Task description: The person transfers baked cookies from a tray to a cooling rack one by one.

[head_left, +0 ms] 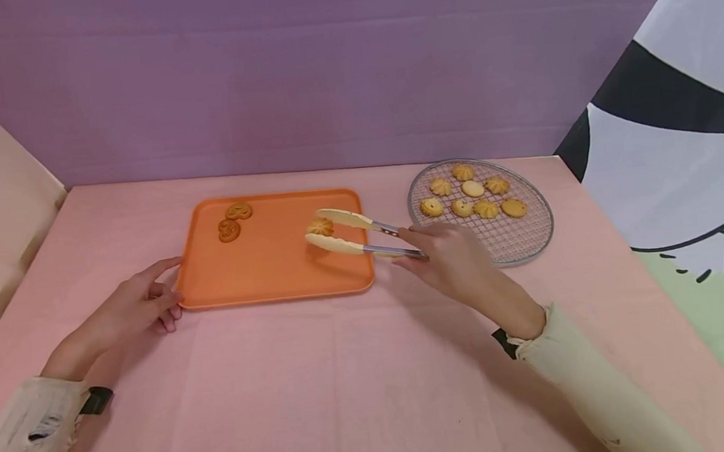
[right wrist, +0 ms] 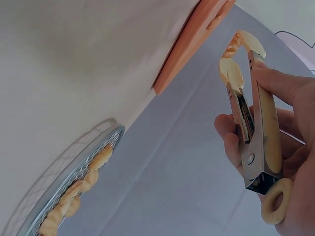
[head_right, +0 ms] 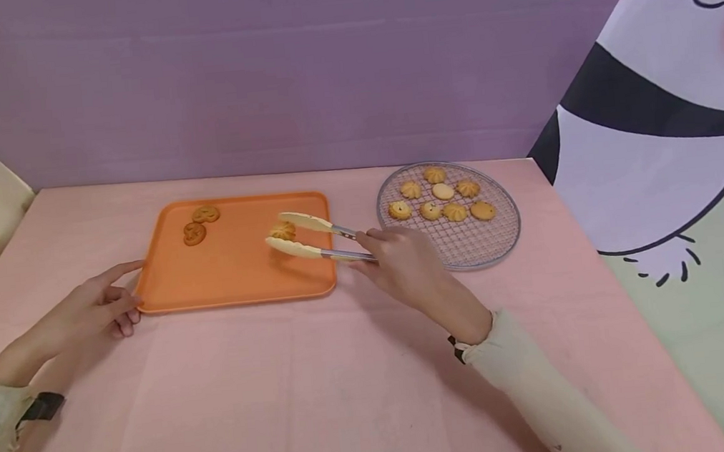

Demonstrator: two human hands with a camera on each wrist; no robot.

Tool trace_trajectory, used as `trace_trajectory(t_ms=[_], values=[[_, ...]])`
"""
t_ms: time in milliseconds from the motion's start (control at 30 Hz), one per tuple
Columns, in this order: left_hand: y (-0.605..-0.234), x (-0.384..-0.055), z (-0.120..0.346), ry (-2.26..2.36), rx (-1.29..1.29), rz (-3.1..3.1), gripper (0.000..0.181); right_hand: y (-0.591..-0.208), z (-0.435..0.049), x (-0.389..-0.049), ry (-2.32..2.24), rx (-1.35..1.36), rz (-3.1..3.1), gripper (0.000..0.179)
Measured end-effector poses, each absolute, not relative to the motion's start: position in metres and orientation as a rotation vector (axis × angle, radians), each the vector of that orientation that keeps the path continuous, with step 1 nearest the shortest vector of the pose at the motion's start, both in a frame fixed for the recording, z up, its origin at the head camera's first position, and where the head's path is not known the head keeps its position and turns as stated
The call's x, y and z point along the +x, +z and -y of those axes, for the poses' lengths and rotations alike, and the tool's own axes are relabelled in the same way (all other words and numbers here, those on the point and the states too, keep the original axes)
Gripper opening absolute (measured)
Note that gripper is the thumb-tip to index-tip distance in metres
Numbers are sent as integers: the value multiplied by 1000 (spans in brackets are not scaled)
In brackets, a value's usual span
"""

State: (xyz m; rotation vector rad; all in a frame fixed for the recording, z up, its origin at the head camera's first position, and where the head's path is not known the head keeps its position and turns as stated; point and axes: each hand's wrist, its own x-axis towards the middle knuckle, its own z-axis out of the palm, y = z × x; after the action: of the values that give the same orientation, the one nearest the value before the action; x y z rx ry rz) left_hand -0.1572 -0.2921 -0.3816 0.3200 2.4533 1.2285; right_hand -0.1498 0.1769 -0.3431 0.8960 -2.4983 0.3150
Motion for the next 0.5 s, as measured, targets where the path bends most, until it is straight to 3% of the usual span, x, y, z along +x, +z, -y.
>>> trace_trajectory(t_ms=[500], values=[[-382, -158, 292, 1245, 321, -2444, 67, -350, -217, -138, 342, 834, 2431, 43]])
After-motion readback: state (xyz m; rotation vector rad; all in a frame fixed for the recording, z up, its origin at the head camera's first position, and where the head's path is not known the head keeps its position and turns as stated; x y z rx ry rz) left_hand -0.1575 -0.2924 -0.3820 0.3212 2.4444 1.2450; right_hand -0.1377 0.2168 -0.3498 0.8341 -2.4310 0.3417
